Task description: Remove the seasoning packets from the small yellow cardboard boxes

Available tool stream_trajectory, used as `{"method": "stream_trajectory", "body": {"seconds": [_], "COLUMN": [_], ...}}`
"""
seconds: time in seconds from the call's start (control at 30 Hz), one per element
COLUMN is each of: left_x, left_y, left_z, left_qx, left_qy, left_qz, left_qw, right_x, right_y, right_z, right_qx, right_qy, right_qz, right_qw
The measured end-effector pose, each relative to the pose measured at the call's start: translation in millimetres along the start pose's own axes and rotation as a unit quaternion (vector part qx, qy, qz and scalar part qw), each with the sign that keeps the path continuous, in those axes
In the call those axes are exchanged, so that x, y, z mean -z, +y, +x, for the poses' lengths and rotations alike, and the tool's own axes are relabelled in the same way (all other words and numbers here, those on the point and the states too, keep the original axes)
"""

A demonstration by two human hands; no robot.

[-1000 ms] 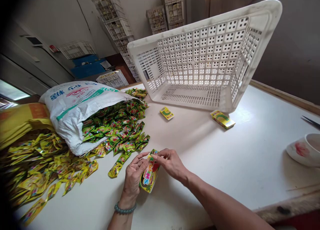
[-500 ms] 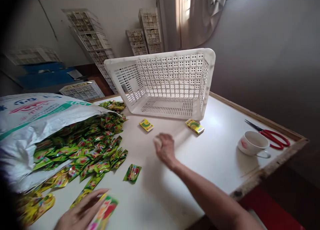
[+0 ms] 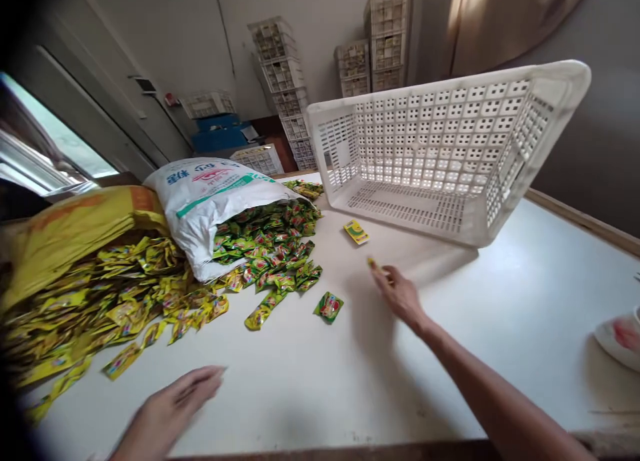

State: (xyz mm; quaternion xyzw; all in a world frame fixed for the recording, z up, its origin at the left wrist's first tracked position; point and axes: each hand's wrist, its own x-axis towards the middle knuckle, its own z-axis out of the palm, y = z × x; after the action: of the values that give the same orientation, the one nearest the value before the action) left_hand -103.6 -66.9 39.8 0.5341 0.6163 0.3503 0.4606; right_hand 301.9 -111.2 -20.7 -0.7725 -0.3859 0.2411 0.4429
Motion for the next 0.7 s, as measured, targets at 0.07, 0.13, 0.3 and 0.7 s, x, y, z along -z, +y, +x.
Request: {"method": "stream_trajectory", "body": {"seconds": [0.07,0.13,0.3,0.7], "left_x": [-43.1,-82.4,-98.5,-29.7], "left_y": [4.5,8.3,-3.4,-49.5], "left_z": [10.4,17.2,23.1,30.0], "left_qx": [0.032,0.054,-0.008,-0.006], "left_qy": [-0.075,-0.135,-0.153,-0.097], "left_qz": [-0.029,-0.098,-0.254,-0.137], "left_qw": [0.996,0.984,0.955,0.986], "right_x": [-42.7,-80.5,-121.8,-121.8], "right_y": [-37.9,-68.2,-94.7,-70.1], "right_z": [-29.4,-56.7,-73.8,-32.2], "right_qx": [0.044,0.095,0.224,0.103], "right_qy": [-0.090,-0.184,-0.233,-0.138], "right_qz": [0.081,0.138,0.002,-0.121], "right_qw": [0.992,0.969,0.946,0.978]}}
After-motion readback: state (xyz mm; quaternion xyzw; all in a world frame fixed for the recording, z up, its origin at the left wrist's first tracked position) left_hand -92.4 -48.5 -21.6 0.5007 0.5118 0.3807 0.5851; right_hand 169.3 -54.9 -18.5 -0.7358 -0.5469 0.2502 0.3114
